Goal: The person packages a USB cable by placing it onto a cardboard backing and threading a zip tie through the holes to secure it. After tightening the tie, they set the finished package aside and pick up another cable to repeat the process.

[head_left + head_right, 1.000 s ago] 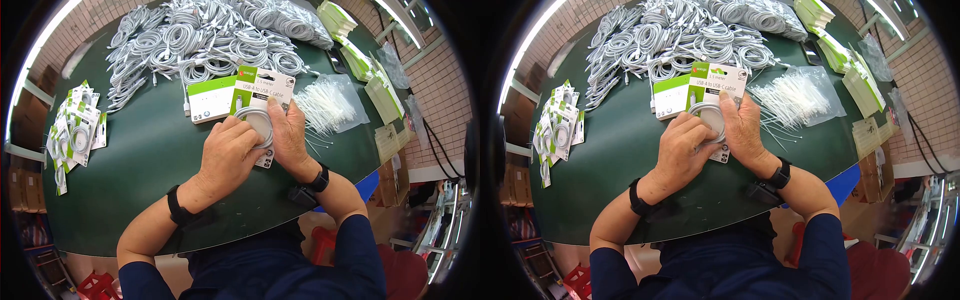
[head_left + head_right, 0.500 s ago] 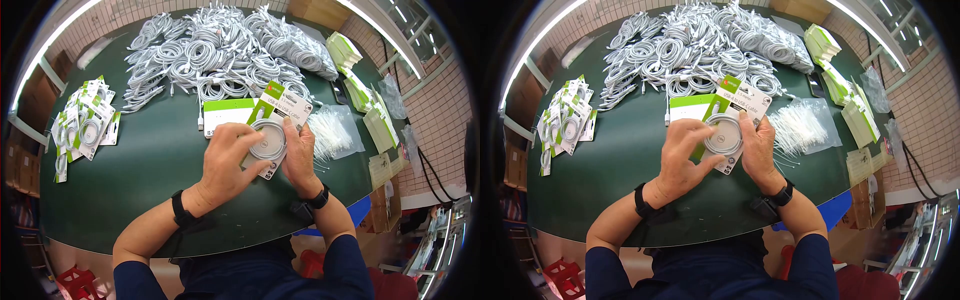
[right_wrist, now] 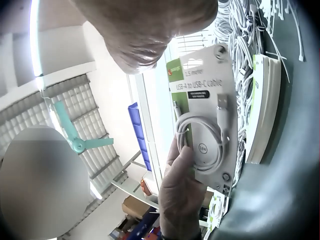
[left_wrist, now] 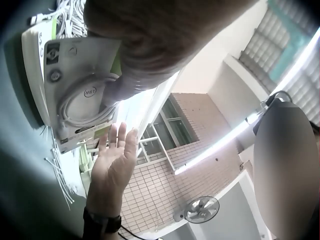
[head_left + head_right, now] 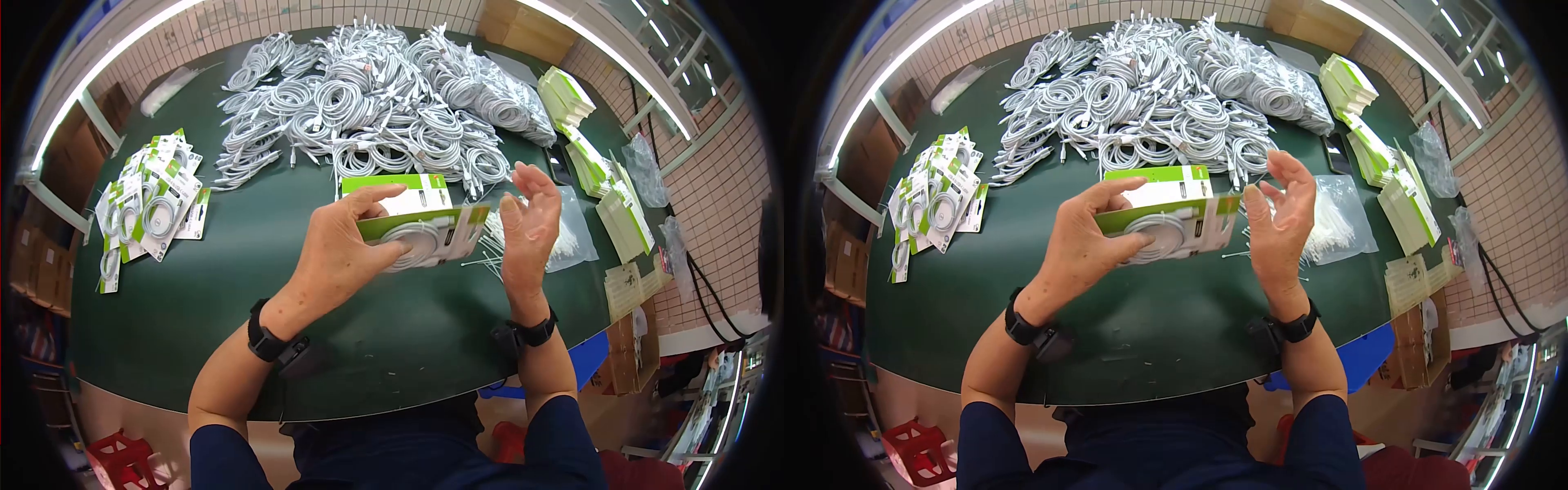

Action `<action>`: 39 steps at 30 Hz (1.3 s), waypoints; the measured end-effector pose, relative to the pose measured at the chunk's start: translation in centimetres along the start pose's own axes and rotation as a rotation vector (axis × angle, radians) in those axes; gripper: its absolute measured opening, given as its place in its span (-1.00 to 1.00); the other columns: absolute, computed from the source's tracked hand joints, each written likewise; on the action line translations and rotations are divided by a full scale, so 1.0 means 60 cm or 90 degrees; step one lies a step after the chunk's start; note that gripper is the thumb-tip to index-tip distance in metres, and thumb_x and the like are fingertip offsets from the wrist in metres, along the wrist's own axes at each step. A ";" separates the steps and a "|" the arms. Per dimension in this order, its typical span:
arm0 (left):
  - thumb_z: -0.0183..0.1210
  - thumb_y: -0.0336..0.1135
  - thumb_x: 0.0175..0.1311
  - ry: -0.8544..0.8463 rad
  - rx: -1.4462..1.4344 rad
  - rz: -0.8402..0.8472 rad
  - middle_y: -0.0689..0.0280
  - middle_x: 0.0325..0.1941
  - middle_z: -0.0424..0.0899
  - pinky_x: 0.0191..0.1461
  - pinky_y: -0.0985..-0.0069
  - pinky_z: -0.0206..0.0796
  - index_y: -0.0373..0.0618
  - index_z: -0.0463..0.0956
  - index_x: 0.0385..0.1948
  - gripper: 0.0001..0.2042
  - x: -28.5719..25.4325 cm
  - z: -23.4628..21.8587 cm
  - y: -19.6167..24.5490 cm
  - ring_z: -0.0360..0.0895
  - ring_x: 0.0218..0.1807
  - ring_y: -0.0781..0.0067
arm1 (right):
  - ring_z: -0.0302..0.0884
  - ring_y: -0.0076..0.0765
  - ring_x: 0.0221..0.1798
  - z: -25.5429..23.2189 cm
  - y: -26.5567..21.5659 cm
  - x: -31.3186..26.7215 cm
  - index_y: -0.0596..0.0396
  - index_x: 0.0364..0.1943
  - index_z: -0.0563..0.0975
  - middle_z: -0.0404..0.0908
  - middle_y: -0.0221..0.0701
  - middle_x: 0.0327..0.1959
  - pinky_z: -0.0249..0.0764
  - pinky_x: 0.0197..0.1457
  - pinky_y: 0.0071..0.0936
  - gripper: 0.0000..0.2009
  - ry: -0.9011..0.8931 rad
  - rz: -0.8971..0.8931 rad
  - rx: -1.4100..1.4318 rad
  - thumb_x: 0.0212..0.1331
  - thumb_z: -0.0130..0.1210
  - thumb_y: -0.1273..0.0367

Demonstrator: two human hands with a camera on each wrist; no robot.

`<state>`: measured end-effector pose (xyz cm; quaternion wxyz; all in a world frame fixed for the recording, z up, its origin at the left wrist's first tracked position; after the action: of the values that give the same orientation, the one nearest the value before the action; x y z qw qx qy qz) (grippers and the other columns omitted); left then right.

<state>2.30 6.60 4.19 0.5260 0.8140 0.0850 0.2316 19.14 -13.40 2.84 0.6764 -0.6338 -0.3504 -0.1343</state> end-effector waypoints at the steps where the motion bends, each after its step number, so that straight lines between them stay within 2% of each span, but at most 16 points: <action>1: 0.51 -0.52 -0.01 0.020 0.043 0.042 0.28 -0.23 0.75 0.02 0.47 0.57 -0.10 0.58 0.31 -0.30 0.001 -0.007 0.004 0.71 -0.14 0.53 | 0.53 -0.24 0.27 -0.003 -0.007 0.000 0.20 0.29 0.41 0.53 -0.23 0.30 0.48 0.28 -0.31 -0.45 -0.002 -0.020 -0.017 0.32 0.39 0.29; 4: 0.56 -0.49 -0.06 0.082 0.066 0.133 0.25 -0.25 0.75 0.02 0.47 0.58 -0.04 0.57 0.33 -0.25 -0.003 -0.017 0.031 0.73 -0.17 0.46 | 0.56 -0.31 0.22 0.014 -0.036 -0.016 0.22 0.24 0.46 0.62 -0.26 0.20 0.49 0.26 -0.33 -0.49 -0.140 -0.093 -0.052 0.30 0.38 0.33; 5: 0.58 -0.48 -0.08 0.078 0.081 0.138 0.24 -0.24 0.76 0.00 0.45 0.58 -0.02 0.57 0.34 -0.23 -0.005 -0.017 0.035 0.73 -0.19 0.42 | 0.62 -0.30 0.13 0.025 -0.041 -0.026 0.21 0.22 0.50 0.71 -0.27 0.08 0.53 0.21 -0.34 -0.50 -0.161 -0.101 -0.054 0.24 0.39 0.38; 8: 0.62 -0.44 -0.13 0.063 0.149 0.192 0.20 -0.23 0.77 -0.04 0.38 0.57 0.03 0.56 0.36 -0.18 -0.010 -0.010 0.044 0.72 -0.23 0.30 | 0.70 -0.22 0.03 0.059 -0.076 -0.037 0.20 0.21 0.53 0.76 -0.24 0.02 0.59 0.11 -0.33 -0.52 -0.324 -0.140 -0.092 0.19 0.40 0.44; 11: 0.64 -0.40 -0.16 0.060 0.249 0.313 0.16 -0.17 0.79 -0.11 0.30 0.52 0.06 0.55 0.37 -0.15 -0.019 0.002 0.051 0.69 -0.25 0.18 | 0.75 -0.15 -0.02 0.078 -0.066 -0.061 0.20 0.17 0.58 0.77 -0.21 -0.01 0.64 0.05 -0.31 -0.55 -0.419 -0.107 -0.084 0.17 0.40 0.48; 14: 0.63 -0.41 -0.15 0.151 0.260 0.351 0.18 -0.11 0.78 -0.07 0.32 0.54 0.00 0.53 0.37 -0.15 -0.012 -0.001 0.043 0.71 -0.20 0.23 | 0.78 -0.19 -0.02 0.075 -0.043 -0.069 0.22 0.14 0.60 0.77 -0.17 -0.03 0.65 0.04 -0.34 -0.58 -0.364 0.017 -0.063 0.17 0.40 0.49; 17: 0.63 -0.44 -0.09 0.156 0.196 0.155 0.21 -0.05 0.78 -0.01 0.34 0.56 -0.14 0.50 0.35 -0.19 -0.003 -0.002 0.016 0.73 -0.11 0.35 | 0.72 -0.34 0.07 0.070 -0.016 -0.075 0.25 0.17 0.54 0.71 -0.21 0.04 0.64 0.11 -0.41 -0.59 -0.305 0.123 0.075 0.23 0.34 0.57; 20: 0.52 -0.51 0.08 0.073 -0.208 -0.039 0.16 0.01 0.78 -0.07 0.44 0.61 -0.20 0.51 0.29 -0.36 -0.002 0.011 -0.012 0.76 -0.09 0.43 | 0.65 -0.41 0.16 0.068 -0.011 -0.074 0.29 0.21 0.46 0.64 -0.25 0.11 0.59 0.25 -0.45 -0.57 -0.299 0.180 0.168 0.27 0.28 0.65; 23: 0.46 -0.52 0.21 0.044 -0.374 -0.043 0.16 0.00 0.79 -0.12 0.54 0.62 -0.31 0.54 0.22 -0.49 0.001 0.028 -0.043 0.74 -0.12 0.53 | 0.63 -0.43 0.18 0.074 -0.009 -0.080 0.29 0.22 0.44 0.65 -0.23 0.11 0.55 0.31 -0.45 -0.56 -0.300 0.216 0.227 0.28 0.27 0.65; 26: 0.41 -0.50 0.28 -0.048 -0.313 -0.153 0.15 -0.02 0.80 -0.22 0.58 0.63 -0.34 0.57 0.17 -0.58 -0.004 0.020 -0.042 0.76 -0.17 0.53 | 0.63 -0.44 0.18 0.077 -0.006 -0.081 0.29 0.23 0.43 0.65 -0.23 0.11 0.54 0.32 -0.44 -0.56 -0.315 0.257 0.247 0.29 0.26 0.65; 28: 0.38 -0.48 0.34 -0.081 -0.321 -0.172 0.15 -0.02 0.80 -0.30 0.61 0.62 -0.35 0.58 0.15 -0.63 -0.004 0.018 -0.045 0.76 -0.18 0.52 | 0.64 -0.43 0.17 0.079 -0.004 -0.082 0.30 0.23 0.44 0.66 -0.24 0.09 0.56 0.31 -0.43 -0.56 -0.318 0.275 0.241 0.29 0.27 0.65; 32: 0.32 -0.47 0.40 -0.070 -0.372 -0.167 0.14 -0.02 0.79 -0.40 0.63 0.63 -0.35 0.57 0.15 -0.67 -0.003 0.024 -0.048 0.76 -0.17 0.49 | 0.68 -0.45 0.03 0.066 0.000 -0.072 0.28 0.22 0.49 0.69 -0.26 0.03 0.63 0.14 -0.47 -0.57 -0.318 0.194 0.145 0.29 0.31 0.57; 35: 0.31 -0.47 0.42 -0.050 -0.311 -0.138 0.14 -0.01 0.77 -0.33 0.60 0.68 -0.35 0.55 0.15 -0.68 -0.003 0.019 -0.039 0.76 -0.12 0.45 | 0.69 -0.50 -0.12 0.045 0.009 -0.045 0.21 0.22 0.54 0.71 -0.28 0.00 0.64 -0.06 -0.54 -0.57 -0.274 0.109 0.044 0.27 0.35 0.48; 36: 0.31 -0.49 0.41 -0.039 -0.313 -0.137 0.14 0.00 0.77 -0.31 0.60 0.68 -0.35 0.54 0.15 -0.68 -0.001 0.016 -0.036 0.76 -0.11 0.45 | 0.69 -0.54 -0.18 0.038 -0.002 -0.029 0.22 0.12 0.60 0.75 -0.32 -0.12 0.62 -0.11 -0.55 -0.66 -0.233 0.082 -0.022 0.27 0.34 0.47; 38: 0.30 -0.52 0.40 -0.029 -0.329 -0.139 0.14 0.01 0.76 -0.27 0.60 0.69 -0.35 0.52 0.14 -0.68 0.001 0.008 -0.031 0.76 -0.08 0.44 | 0.67 -0.58 -0.26 0.015 0.014 -0.005 0.24 -0.05 0.67 0.76 -0.37 -0.28 0.59 -0.16 -0.55 -0.80 -0.237 0.141 -0.142 0.30 0.32 0.47; 39: 0.29 -0.53 0.40 -0.037 -0.313 -0.133 0.14 0.01 0.76 -0.25 0.59 0.70 -0.35 0.52 0.14 -0.68 0.002 0.007 -0.027 0.75 -0.08 0.44 | 0.73 -0.40 -0.30 0.005 0.019 0.009 0.22 -0.17 0.70 0.79 -0.29 -0.34 0.60 -0.16 -0.44 -0.84 -0.260 0.186 -0.193 0.26 0.34 0.41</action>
<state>2.80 6.99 2.64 0.7311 0.6550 0.0948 0.1659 20.16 -12.81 2.32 0.5015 -0.7855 -0.3601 0.0436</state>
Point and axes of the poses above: each hand's wrist, its own x-axis towards the middle knuckle, its own z-axis out of the palm, y = z × x, the point moved 4 cm from there along x, towards the middle knuckle
